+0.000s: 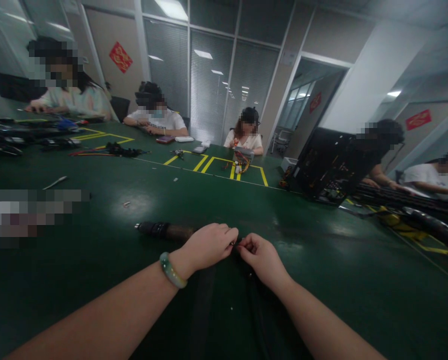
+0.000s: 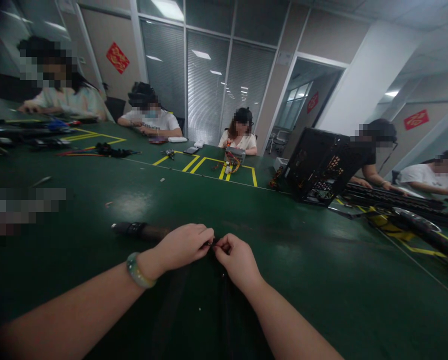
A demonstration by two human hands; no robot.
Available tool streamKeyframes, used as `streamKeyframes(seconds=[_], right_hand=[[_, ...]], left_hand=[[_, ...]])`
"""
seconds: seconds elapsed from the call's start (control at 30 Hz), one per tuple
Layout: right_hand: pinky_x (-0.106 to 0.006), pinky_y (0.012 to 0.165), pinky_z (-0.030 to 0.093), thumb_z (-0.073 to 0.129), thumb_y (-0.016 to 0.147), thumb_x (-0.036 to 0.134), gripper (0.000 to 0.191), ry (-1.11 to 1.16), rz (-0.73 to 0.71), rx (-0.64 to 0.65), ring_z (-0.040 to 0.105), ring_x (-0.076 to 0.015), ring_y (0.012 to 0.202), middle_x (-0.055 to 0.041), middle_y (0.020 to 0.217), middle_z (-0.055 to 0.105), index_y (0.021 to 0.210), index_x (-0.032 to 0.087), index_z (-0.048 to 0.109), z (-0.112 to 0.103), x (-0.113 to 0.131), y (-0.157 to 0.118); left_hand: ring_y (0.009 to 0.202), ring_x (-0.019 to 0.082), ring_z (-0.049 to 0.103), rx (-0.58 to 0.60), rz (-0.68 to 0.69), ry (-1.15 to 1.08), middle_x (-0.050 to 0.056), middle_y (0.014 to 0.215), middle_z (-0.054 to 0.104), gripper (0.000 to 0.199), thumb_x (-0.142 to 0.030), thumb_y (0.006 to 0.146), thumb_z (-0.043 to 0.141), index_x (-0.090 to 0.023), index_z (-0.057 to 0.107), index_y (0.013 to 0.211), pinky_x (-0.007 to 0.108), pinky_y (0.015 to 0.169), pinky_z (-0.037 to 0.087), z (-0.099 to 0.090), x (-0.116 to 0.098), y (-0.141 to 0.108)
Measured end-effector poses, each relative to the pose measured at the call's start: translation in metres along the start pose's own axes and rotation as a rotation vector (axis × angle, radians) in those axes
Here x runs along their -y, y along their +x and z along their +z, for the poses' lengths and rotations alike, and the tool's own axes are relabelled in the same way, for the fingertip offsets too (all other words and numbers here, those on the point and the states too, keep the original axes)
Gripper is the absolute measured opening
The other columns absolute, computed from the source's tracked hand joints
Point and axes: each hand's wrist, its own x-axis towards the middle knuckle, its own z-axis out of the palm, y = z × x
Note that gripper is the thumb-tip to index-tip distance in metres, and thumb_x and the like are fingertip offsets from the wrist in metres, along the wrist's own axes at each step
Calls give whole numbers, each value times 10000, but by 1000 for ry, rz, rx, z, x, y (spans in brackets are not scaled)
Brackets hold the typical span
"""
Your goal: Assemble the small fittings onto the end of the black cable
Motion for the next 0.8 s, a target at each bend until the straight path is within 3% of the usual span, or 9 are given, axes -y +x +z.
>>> streamKeyframes(seconds=[0.43,0.8], right_hand=[[-221,576,399,576,861,317,143,-36,-23,-53,598,-144,669,7,756,664,852,187,634,4,-7,13],[-226,593,428,613,843,299,134,-19,3,70,611,-140,653,4,731,677,833,166,628,-8,-5,27]], left_hand=[[829,221,594,-9,-47,48,47,874,589,103,-212,847,568,-189,490,911,339,747,463,0,-4,8],[833,225,602,13,-74,34,65,875,595,87,-206,839,536,-180,508,916,340,756,460,-3,-5,10]])
